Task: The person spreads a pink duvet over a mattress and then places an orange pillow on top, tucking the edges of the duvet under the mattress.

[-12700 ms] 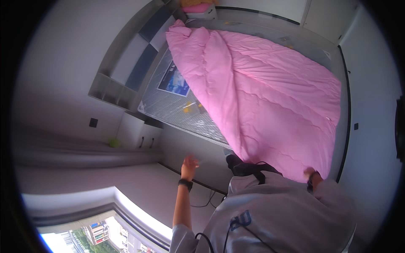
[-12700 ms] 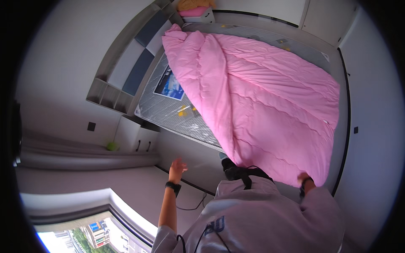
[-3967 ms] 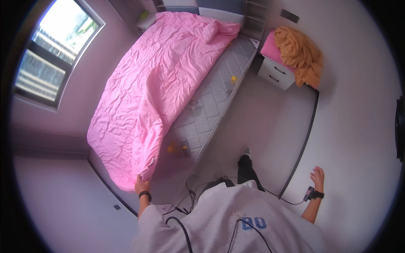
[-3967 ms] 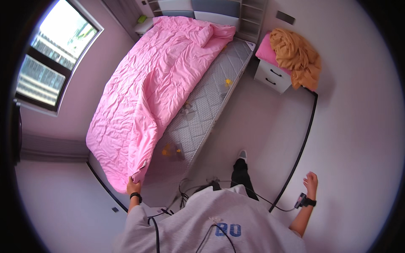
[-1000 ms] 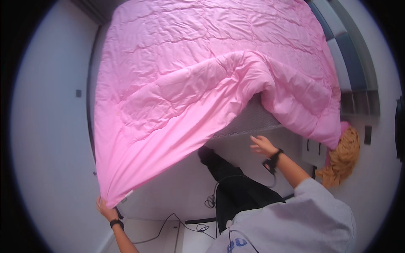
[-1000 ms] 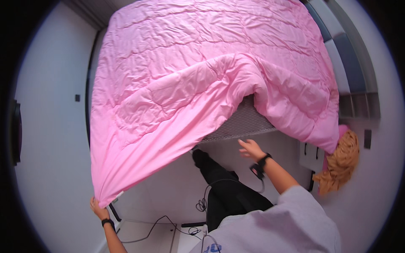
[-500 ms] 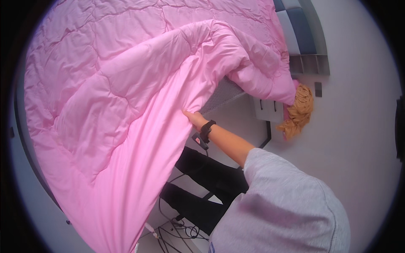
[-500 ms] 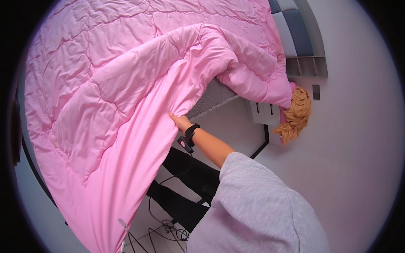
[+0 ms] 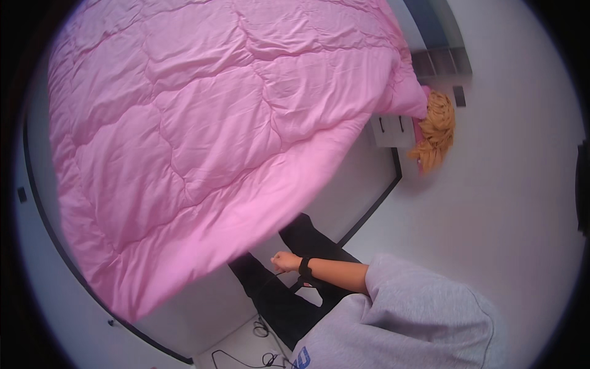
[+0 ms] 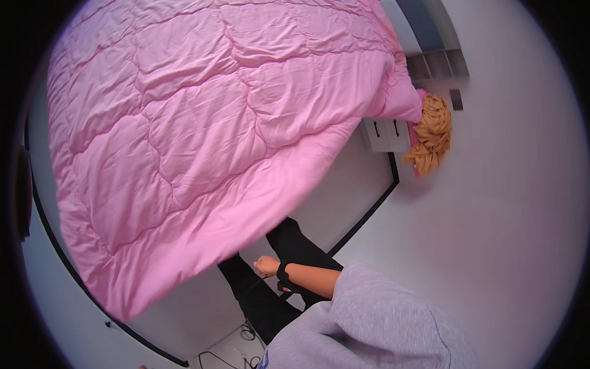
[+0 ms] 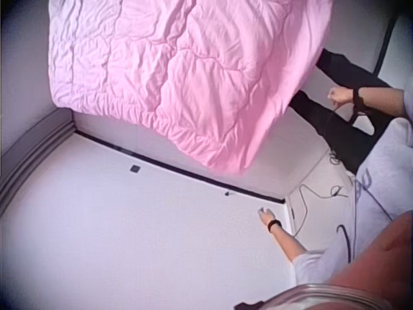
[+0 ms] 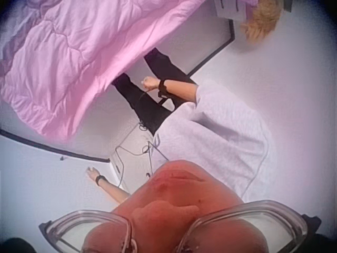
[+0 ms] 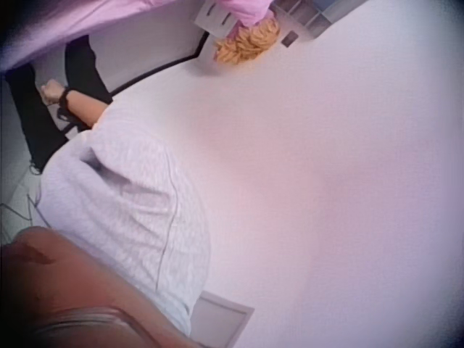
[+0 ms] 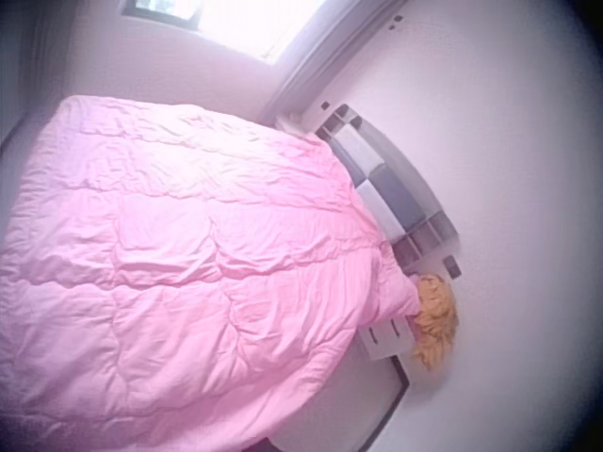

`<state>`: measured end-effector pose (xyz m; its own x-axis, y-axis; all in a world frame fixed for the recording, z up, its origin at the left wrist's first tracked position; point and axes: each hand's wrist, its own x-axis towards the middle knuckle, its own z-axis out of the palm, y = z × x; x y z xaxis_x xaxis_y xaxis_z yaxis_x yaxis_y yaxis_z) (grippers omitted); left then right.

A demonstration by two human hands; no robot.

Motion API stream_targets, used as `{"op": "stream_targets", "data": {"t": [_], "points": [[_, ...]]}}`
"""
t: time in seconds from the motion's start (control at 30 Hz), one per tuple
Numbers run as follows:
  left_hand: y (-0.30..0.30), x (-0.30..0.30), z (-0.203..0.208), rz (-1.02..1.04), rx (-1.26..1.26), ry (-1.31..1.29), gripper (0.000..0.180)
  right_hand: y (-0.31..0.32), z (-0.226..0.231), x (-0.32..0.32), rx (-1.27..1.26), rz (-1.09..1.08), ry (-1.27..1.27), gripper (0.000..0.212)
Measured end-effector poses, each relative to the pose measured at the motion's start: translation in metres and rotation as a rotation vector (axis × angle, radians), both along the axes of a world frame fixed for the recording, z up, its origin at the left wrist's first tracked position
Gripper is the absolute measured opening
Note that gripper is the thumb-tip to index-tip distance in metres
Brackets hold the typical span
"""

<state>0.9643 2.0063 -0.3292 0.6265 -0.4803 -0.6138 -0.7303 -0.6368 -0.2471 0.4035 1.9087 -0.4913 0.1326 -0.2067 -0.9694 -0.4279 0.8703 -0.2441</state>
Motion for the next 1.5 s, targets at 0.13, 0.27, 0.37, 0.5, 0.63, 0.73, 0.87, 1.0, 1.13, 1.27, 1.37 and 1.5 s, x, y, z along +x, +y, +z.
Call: {"op": "stream_targets", "data": {"t": [0.13,0.27,0.37,0.5,0.63,0.73,0.87,1.0,1.13,1.27,1.37,1.5], "points": [[-0.006,-0.064,-0.003,-0.077,-0.105,0.361,0.029,-0.008,0.054,-0.034,-0.517,-0.213,0.070,0.032],[-0.024,-0.183,0.010,-0.187,-0.089,0.559,0.025,0.008,0.086,-0.135,-0.662,-0.437,0.022,0.028],[-0.021,-0.242,0.012,-0.416,-0.040,0.574,0.024,0.031,0.130,-0.222,-0.509,-0.760,-0.106,0.025],[-0.032,-0.319,0.022,-0.247,-0.192,0.730,0.019,0.106,0.170,-0.339,-0.706,-0.723,0.025,0.023],[-0.062,-0.400,0.039,-0.239,-0.042,0.713,0.024,0.197,0.196,-0.435,-0.666,-0.972,0.212,0.015],[-0.122,-0.473,0.064,-0.226,0.109,0.679,0.028,0.256,0.209,-0.493,-0.678,-1.267,0.316,0.016],[-0.195,-0.547,0.094,-0.320,-0.171,0.689,0.026,0.281,0.229,-0.553,-0.719,-1.266,0.464,0.016],[-0.255,-0.650,0.114,-0.320,-0.298,0.757,0.025,0.281,0.238,-0.591,-0.747,-1.405,0.453,0.019],[-0.292,-0.773,0.126,-0.461,-0.317,0.826,0.026,0.257,0.224,-0.624,-0.715,-1.424,0.394,0.020],[-0.332,-0.861,0.102,-0.541,-0.310,0.905,0.026,0.227,0.220,-0.670,-0.600,-1.482,0.263,0.021],[-0.352,-0.957,0.093,-0.667,-0.235,0.915,0.022,0.226,0.208,-0.721,-0.533,-1.555,0.246,0.022],[-0.363,-1.084,0.081,-0.847,-0.053,0.858,0.023,0.234,0.185,-0.787,-0.402,-1.737,0.211,0.024]]}}
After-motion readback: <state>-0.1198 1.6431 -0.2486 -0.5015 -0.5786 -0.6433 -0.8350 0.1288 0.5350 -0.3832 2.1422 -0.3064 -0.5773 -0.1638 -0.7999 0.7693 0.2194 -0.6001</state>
